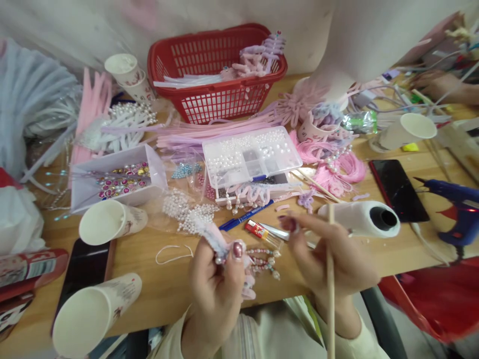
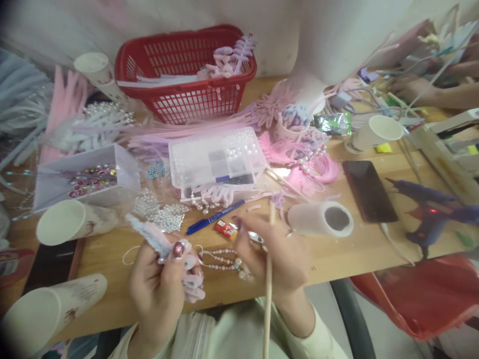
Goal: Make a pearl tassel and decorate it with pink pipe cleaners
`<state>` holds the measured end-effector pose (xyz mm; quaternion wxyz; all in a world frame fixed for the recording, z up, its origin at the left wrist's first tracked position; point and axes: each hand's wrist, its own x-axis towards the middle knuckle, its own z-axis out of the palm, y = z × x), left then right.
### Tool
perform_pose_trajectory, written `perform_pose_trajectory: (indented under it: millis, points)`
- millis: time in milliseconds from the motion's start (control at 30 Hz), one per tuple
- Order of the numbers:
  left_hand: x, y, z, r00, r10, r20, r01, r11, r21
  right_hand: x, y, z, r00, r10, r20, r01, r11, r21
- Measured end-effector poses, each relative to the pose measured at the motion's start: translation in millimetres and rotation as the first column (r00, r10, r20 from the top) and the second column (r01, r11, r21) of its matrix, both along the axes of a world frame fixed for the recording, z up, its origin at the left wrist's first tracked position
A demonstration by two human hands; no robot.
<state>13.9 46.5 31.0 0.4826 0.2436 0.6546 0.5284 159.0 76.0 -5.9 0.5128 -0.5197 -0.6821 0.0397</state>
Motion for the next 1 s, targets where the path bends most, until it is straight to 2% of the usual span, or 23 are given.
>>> perform_pose_trajectory:
  millis: [67, 133, 233, 333, 467, 533, 633, 767, 867, 1000]
  points:
    - [-2.5, 2.1, 1.8, 0.998, 0.052, 0.037, -0.052, 0.998, -0.022, 8.5, 1.1, -3.8, 0.995, -0.045, -0.09, 0.046, 0.999, 0.007]
    - [-5.1, 4.7, 2.3, 0.992, 0.067, 0.107, -0.062, 0.997, -0.048, 15.5, 2.1, -5.0, 0.993, -0.006, -0.119, 0.001, 0.999, -0.037]
    - [-8.0, 7.2, 1.1, 0.976, 0.024, 0.218, -0.011, 0.998, -0.061, 18.5, 2.0, -4.9, 0.994, 0.029, -0.103, -0.044, 0.989, -0.143]
    - [-9.4, 6.5, 0.2, 0.96, -0.034, 0.278, 0.049, 0.998, -0.048, 11.5, -0.5, -2.2, 0.983, 0.04, -0.177, -0.079, 0.972, -0.221]
    - [-9.0, 0.1, 1.4, 0.986, -0.066, 0.151, 0.061, 0.997, 0.039, -3.0, -6.0, 11.6, 0.94, 0.228, -0.253, -0.288, 0.929, -0.231]
    - [-7.8, -4.2, 2.1, 0.996, -0.056, 0.063, 0.051, 0.996, 0.073, -7.9, -7.3, 20.6, 0.929, 0.331, -0.165, -0.359, 0.914, -0.19]
    - [-5.9, -9.6, 1.7, 0.999, -0.04, 0.014, 0.039, 0.995, 0.087, -11.6, -5.1, 30.0, 0.899, 0.436, -0.042, -0.437, 0.887, -0.15]
    - [-4.9, -12.2, -1.6, 0.997, -0.056, -0.052, 0.063, 0.985, 0.162, -13.2, -0.5, 32.0, 0.848, 0.529, -0.031, -0.529, 0.84, -0.118]
    - [-4.8, -11.5, -2.2, 0.997, -0.059, -0.046, 0.066, 0.986, 0.15, -12.8, -0.9, 29.8, 0.853, 0.521, -0.024, -0.52, 0.848, -0.106]
    - [-5.7, -7.4, -0.3, 0.993, -0.066, 0.102, 0.062, 0.997, 0.047, -11.0, -3.5, 27.1, 0.922, 0.386, -0.014, -0.384, 0.91, -0.155]
